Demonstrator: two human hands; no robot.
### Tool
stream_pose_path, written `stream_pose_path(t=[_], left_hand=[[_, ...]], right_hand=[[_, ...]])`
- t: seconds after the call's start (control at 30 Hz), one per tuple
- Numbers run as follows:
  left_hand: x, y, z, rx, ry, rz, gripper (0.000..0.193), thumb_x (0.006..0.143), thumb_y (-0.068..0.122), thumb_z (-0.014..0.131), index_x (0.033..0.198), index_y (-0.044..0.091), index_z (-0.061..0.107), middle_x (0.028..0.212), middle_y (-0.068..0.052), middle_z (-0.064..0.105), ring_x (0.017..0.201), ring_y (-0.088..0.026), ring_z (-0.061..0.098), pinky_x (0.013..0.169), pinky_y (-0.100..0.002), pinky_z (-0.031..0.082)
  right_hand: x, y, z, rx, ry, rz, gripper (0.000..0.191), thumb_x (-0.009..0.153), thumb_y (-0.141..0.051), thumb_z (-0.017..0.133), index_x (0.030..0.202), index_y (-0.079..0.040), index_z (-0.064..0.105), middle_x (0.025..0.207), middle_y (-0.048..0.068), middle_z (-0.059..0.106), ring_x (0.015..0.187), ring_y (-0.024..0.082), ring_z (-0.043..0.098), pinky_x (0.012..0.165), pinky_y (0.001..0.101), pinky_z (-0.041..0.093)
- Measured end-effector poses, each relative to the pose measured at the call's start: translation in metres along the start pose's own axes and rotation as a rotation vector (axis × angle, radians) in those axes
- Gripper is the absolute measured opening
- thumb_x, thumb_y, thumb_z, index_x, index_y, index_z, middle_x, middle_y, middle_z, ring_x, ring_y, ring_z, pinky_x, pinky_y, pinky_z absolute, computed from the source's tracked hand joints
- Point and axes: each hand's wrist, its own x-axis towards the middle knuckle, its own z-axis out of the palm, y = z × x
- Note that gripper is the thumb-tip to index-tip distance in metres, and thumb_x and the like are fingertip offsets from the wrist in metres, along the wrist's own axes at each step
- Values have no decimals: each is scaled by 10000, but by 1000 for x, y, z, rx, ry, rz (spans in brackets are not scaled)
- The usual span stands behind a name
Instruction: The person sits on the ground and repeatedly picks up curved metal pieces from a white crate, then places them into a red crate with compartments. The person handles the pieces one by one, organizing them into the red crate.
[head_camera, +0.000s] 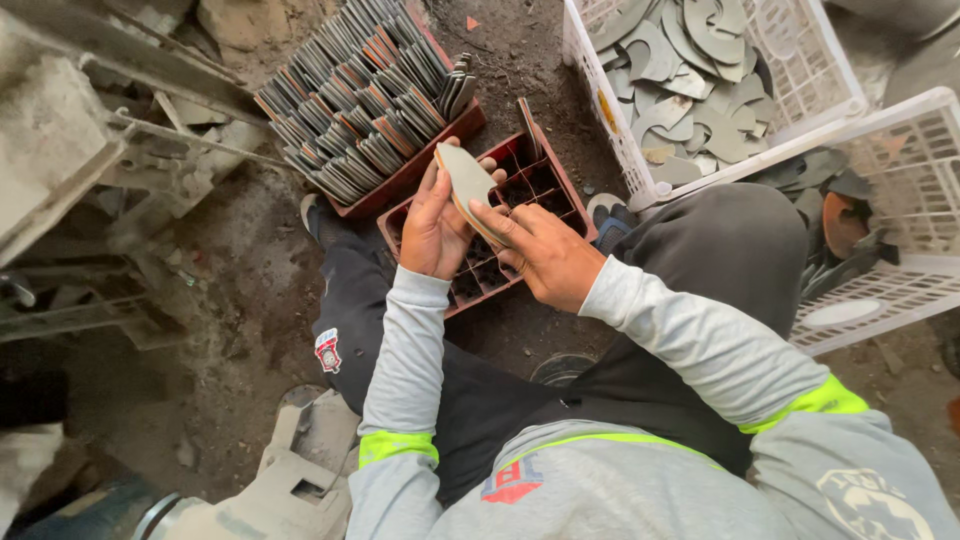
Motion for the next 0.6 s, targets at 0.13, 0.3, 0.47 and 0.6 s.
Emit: stream_pose_path(t=[0.13,0.3,0.47,0.6], left_hand=[[36,-15,-25,106,-19,107,514,1136,194,549,1596,59,366,1372,-237,619,1280,-372,641,1090,-480,590],[107,-61,-79,514,277,266,533,1041,196,647,1518,61,452,1271,-206,674,1109,-261,680,916,-417,595],[165,-95,-119,738,313,343,485,1026,110,650,1485,61,502,1256,-161,673,1101,-192,660,938,-344,577],[197,-110,-128,939,241,509,468,1025,20,637,1472,83,512,1375,-122,606,1245,-231,583,1062,-368,500]], right_hand=[[8,2,-36,-347,159,-85,761,872,-269,728,1539,-143,385,1242,189,586,1075,364,566,978,494,408],[0,9,-96,9,433,146,433,1148,-118,597,1545,-33,448,1348,170,601,1273,304,610,1129,382,476],[-5,11,-106,60,400,245,411,1076,-111,623,1460,4,532,1240,169,626,1112,275,679,992,368,547],[-3,15,-106,66,333,253,456,1032,-113,658,1451,6,523,1188,169,633,1050,263,683,936,362,549]])
